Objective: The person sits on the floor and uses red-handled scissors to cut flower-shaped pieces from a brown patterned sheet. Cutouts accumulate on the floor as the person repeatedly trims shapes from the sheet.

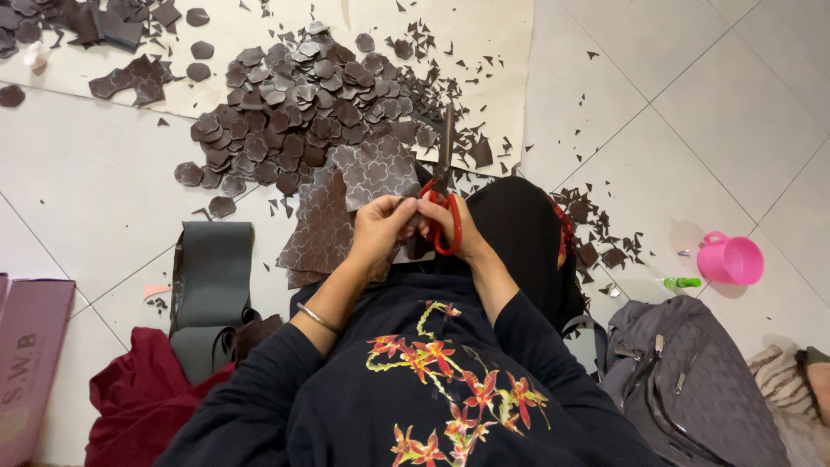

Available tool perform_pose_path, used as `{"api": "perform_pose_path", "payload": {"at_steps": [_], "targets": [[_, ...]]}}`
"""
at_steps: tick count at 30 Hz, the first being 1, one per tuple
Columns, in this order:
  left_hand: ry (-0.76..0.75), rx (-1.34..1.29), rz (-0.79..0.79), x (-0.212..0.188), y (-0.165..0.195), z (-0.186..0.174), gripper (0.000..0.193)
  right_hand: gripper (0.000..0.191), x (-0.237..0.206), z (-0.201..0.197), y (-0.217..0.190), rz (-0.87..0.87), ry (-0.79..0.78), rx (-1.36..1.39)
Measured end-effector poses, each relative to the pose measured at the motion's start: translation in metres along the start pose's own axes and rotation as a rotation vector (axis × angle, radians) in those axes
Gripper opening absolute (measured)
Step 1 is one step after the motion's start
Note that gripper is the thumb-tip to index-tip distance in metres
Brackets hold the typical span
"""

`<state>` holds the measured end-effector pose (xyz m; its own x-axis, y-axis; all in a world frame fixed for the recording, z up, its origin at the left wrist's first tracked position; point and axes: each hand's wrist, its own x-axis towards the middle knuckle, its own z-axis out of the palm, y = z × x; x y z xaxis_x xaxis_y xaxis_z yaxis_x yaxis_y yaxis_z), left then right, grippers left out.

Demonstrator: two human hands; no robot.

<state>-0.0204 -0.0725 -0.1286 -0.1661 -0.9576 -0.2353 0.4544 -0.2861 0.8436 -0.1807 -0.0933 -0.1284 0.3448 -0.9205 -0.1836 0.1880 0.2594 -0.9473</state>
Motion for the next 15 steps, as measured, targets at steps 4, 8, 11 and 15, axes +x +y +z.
{"api": "perform_pose_path", "payload": {"at_steps": [4, 8, 11, 15], "targets": [[0.132, -0.043, -0.105, 0.0036, -0.0004, -0.0012, 0.023, 0.021, 0.0029, -0.0008, -0.002, -0.021, -0.048, 0.129], [0.093, -0.096, -0.1, 0.0058, -0.0001, -0.003, 0.029, 0.018, 0.005, 0.002, -0.0017, 0.036, 0.012, 0.105], [0.057, -0.065, -0.089, 0.0059, -0.0014, -0.0048, 0.03, 0.014, 0.0034, 0.0044, -0.0026, 0.016, -0.031, 0.004], [0.079, 0.061, -0.059, 0.0043, -0.001, -0.0058, 0.02, 0.016, 0.0018, 0.0065, -0.0041, 0.047, -0.015, -0.006]]}}
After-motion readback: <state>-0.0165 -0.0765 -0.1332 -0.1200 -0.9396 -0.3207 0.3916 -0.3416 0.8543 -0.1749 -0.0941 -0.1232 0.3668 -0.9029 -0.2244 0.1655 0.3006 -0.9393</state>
